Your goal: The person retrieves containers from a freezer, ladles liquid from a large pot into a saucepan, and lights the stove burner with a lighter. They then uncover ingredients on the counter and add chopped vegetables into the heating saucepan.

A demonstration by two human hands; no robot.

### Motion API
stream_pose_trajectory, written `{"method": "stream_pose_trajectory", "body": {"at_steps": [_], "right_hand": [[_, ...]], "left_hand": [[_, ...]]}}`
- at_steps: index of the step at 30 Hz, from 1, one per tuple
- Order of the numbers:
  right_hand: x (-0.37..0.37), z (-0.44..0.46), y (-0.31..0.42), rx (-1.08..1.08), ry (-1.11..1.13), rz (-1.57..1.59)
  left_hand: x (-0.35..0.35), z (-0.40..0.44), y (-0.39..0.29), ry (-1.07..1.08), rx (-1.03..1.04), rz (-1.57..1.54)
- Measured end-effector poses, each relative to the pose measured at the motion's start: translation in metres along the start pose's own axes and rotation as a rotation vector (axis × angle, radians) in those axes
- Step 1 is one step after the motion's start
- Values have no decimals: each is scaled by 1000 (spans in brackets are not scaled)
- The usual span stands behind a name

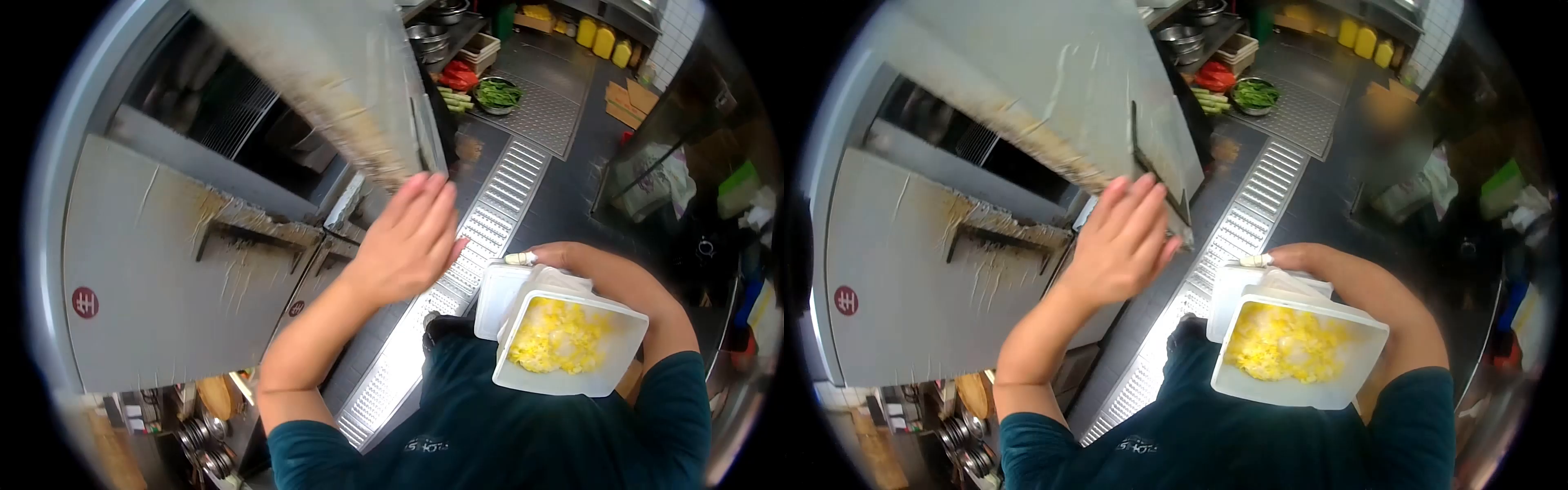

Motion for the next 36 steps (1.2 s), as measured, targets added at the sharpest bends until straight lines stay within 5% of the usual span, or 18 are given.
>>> {"method": "stream_pose_trajectory", "body": {"at_steps": [5, 11, 20, 21, 27, 28, 34, 35, 36], "right_hand": [[31, 4, 30, 40, 89, -185], [100, 5, 76, 179, 198, -444], [204, -22, 91, 295, 402, -794], [276, -39, 127, 376, 377, -808], [421, -32, 120, 425, 516, -1108], [481, -58, 129, 455, 570, -1134], [618, -14, 72, 572, 779, -1460], [663, -46, 71, 599, 815, -1484], [692, -37, 58, 627, 866, -1534]], "left_hand": [[-8, -95, -42, -62, -693, -967], [-30, -143, -104, -132, -1116, -1228], [-117, -133, -181, -217, -1575, -985], [-214, -186, -144, -294, -1613, -1031], [-293, -226, -215, -457, -1903, -727], [-365, -233, -208, -453, -1974, -714], [-379, -296, -293, -715, -2294, -436], [-465, -284, -297, -730, -2338, -437], [-453, -305, -305, -786, -2393, -397]]}}
Point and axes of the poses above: each hand's wrist, its own z-axis towards the middle knuckle, its own x-axis out of the palm, y = z × x, the point moved 10 cm from there along z, towards the middle knuckle, and after that the axes turned 1 degree about x, right-handed, at the moved point
